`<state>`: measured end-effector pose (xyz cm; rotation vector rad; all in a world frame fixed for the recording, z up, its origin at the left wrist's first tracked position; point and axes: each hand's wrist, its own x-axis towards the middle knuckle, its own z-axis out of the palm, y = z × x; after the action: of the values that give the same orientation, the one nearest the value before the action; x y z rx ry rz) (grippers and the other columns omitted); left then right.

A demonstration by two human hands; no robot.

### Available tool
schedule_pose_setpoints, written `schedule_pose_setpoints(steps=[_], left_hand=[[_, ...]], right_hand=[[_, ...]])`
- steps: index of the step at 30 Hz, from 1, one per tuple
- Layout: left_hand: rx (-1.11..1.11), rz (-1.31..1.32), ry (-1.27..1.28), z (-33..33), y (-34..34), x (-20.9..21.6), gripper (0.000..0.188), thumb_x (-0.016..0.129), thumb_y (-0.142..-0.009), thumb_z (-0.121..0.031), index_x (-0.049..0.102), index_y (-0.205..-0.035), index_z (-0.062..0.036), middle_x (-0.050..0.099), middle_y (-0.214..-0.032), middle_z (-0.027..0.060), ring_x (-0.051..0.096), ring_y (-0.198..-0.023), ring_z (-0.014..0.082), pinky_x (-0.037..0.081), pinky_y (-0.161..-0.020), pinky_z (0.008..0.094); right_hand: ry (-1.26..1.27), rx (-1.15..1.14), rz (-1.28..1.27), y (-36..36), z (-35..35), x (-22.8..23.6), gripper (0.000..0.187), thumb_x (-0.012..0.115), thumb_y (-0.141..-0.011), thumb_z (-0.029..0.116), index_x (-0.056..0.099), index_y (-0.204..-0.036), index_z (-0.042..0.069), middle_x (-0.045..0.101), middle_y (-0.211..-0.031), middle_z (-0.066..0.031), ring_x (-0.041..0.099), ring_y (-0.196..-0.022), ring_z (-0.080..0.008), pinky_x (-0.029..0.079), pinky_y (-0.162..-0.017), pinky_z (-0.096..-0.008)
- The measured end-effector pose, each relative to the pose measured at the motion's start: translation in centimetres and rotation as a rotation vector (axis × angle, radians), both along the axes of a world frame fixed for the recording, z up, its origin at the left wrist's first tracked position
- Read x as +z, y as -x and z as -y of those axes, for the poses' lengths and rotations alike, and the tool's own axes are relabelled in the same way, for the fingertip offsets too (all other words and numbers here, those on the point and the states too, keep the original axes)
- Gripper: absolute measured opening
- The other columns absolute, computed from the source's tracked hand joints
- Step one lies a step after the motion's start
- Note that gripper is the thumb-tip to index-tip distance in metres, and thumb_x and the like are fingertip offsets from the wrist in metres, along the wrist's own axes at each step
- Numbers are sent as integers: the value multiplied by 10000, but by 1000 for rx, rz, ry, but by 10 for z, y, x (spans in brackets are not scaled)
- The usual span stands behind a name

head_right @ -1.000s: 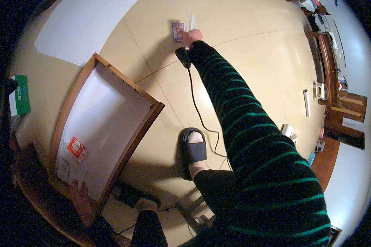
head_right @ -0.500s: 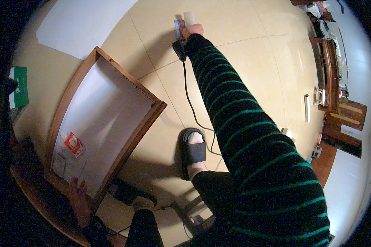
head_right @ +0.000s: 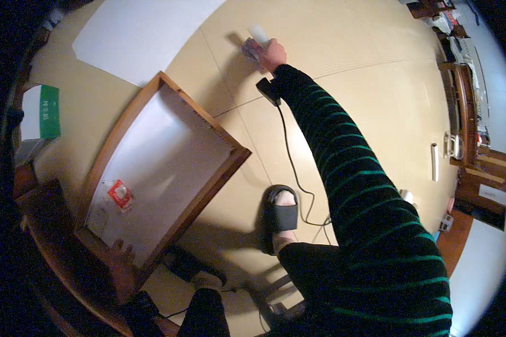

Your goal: The person places a white sheet into a wooden frame, smooths it, and adds small items. They then retrieve a paper roll, open a drawer, and unroll the paper to fit the frame.

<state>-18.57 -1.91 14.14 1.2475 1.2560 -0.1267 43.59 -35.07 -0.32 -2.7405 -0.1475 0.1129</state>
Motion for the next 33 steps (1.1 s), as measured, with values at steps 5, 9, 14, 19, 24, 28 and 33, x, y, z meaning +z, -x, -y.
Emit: schedule_pose_setpoints(steps=[5, 9, 14, 19, 24, 28, 33], left_hand=[[50, 29, -2, -1, 5, 0, 551, 456, -1016, -381, 370, -1410, -6, 434, -1415, 129, 521, -1195, 259, 408, -1021, 375], [-26, -13, -27, -1, 4, -2, 532, 435, -1025, -380, 380, -1406, -14, 434, -1416, 128, 514, -1201, 258, 402, -1027, 374], [95, 26, -15, 1, -23, 16, 505, 406, -1035, -372, 390, -1407, -31, 434, -1415, 119, 506, -1204, 255, 397, -1034, 372], [-273, 125, -195, 31, -82, 70, 533, 419, -1023, -403, 397, -1409, -37, 467, -1392, 123, 525, -1183, 250, 411, -1020, 354], [-396, 492, 317, 73, -142, 81, 727, 401, -986, -542, 301, -1455, 5, 438, -1420, 185, 501, -1236, 301, 394, -1067, 369], [-172, 809, 806, 92, -135, 50, 958, 337, -912, -684, 164, -1479, 69, 234, -1523, 252, 269, -1411, 360, 238, -1187, 423], [-178, 946, 1082, 96, -117, 33, 870, 358, -966, -588, 154, -1466, 94, 180, -1534, 265, 188, -1443, 334, 175, -1212, 425]], right_hand=[[44, 214, 189, 20, -18, 20, 269, 595, -843, 161, 488, -1056, 37, 655, -869, -247, 641, -840, -436, 510, -721, -524], [226, 555, 280, 47, -12, 16, 171, 505, -881, 102, 491, -1045, 57, 637, -849, -187, 633, -823, -399, 512, -712, -496], [139, 500, 123, 59, -20, 41, 147, 534, -885, 119, 506, -1010, 46, 654, -902, -226, 635, -863, -425, 517, -721, -496], [-802, 394, -446, 94, -10, 128, 311, 633, -939, 267, 568, -1109, 14, 655, -911, -72, 651, -811, -163, 553, -694, -332], [-1229, 584, -626, 254, -48, 180, 269, 622, -943, 229, 589, -1139, 47, 640, -946, -2, 565, -867, -74, 508, -753, -296], [-1474, 518, -823, 342, -69, 191, 341, 664, -921, 226, 535, -1166, 28, 656, -1019, -80, 588, -929, -133, 545, -769, -330], [-1319, 527, -819, 372, -61, 184, 313, 687, -874, 107, 536, -1134, 19, 663, -1017, -136, 633, -939, -207, 505, -850, -332]])
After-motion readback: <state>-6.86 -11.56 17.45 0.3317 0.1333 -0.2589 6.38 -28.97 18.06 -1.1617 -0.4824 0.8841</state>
